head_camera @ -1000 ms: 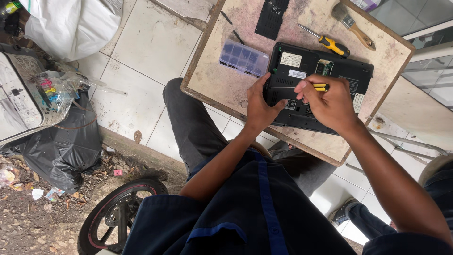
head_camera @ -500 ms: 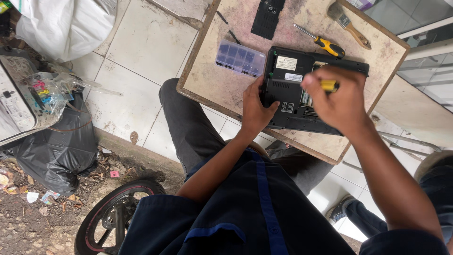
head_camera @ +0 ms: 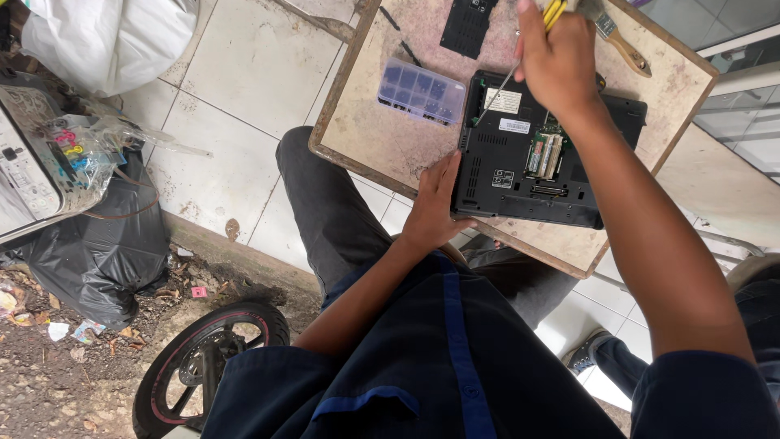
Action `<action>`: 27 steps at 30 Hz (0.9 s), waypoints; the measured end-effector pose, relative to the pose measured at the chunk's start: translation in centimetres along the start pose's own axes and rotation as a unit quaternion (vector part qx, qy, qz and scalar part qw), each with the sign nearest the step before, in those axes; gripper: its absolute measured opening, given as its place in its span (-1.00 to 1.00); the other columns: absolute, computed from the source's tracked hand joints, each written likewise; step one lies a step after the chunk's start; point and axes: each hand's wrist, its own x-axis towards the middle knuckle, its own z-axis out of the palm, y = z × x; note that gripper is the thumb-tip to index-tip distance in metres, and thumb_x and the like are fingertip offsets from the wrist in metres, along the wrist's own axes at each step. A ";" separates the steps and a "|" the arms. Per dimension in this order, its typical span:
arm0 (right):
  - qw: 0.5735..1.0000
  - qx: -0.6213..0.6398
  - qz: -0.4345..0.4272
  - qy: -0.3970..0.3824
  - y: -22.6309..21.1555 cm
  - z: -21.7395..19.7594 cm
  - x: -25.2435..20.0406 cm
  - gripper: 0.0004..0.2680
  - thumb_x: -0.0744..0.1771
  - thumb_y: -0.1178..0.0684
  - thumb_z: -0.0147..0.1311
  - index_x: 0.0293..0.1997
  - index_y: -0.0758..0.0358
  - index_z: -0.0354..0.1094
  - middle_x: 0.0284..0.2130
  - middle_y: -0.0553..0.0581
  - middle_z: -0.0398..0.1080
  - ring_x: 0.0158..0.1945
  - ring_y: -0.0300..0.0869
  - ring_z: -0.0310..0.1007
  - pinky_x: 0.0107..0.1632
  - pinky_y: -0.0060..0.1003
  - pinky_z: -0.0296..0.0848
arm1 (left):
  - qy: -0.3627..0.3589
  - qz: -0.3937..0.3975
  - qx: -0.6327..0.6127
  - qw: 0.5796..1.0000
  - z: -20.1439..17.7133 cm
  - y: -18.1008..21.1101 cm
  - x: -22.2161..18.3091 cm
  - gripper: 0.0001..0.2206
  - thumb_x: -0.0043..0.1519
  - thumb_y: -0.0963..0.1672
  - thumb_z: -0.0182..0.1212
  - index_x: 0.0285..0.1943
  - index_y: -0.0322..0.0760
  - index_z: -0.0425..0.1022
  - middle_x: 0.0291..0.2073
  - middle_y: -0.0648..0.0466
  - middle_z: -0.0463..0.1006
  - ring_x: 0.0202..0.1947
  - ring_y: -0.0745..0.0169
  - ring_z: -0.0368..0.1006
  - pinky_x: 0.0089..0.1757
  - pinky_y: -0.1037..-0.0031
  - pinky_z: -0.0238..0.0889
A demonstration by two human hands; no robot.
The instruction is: The person uses a screwdriver to remove multiple screws from the bottom cover of a laptop. They place the screws into a small plastic compartment box. Finally, they lift off the bottom cover to reveal the internal components.
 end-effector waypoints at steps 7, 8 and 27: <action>0.980 0.132 0.149 0.026 2.1 5.1 2.9 -0.44 0.54 -0.37 -0.23 -0.58 0.21 0.21 -0.73 0.18 0.32 -0.55 -0.14 0.69 -0.58 -0.40 0.53 | 0.056 0.044 -0.015 0.997 1.3 -1.6 -0.3 0.19 0.04 0.00 0.71 0.74 -0.23 -0.20 0.58 -0.11 0.23 0.46 -0.30 0.23 0.32 -0.08 0.21; 0.976 0.129 0.167 0.058 2.7 5.7 3.1 -0.47 0.52 -0.40 -0.25 -0.53 0.20 0.10 -0.76 0.17 0.21 -0.59 -0.13 0.67 -0.61 -0.38 0.46 | 0.053 0.033 -0.021 0.998 1.2 -1.4 -0.4 0.19 0.01 -0.01 0.73 0.74 -0.22 -0.17 0.58 -0.08 0.24 0.41 -0.26 0.25 0.31 -0.03 0.25; 0.827 0.321 0.457 0.062 6.2 9.2 7.0 -0.53 0.38 -0.52 -0.20 -0.49 0.01 -0.21 -0.63 -0.07 -0.25 -0.64 -0.32 -0.29 -0.60 -0.37 -0.28 | 0.063 0.060 0.005 0.996 1.1 -1.0 -0.8 0.17 -0.01 -0.01 0.74 0.73 -0.21 -0.09 0.60 0.09 0.25 0.29 -0.11 0.34 0.26 0.15 0.41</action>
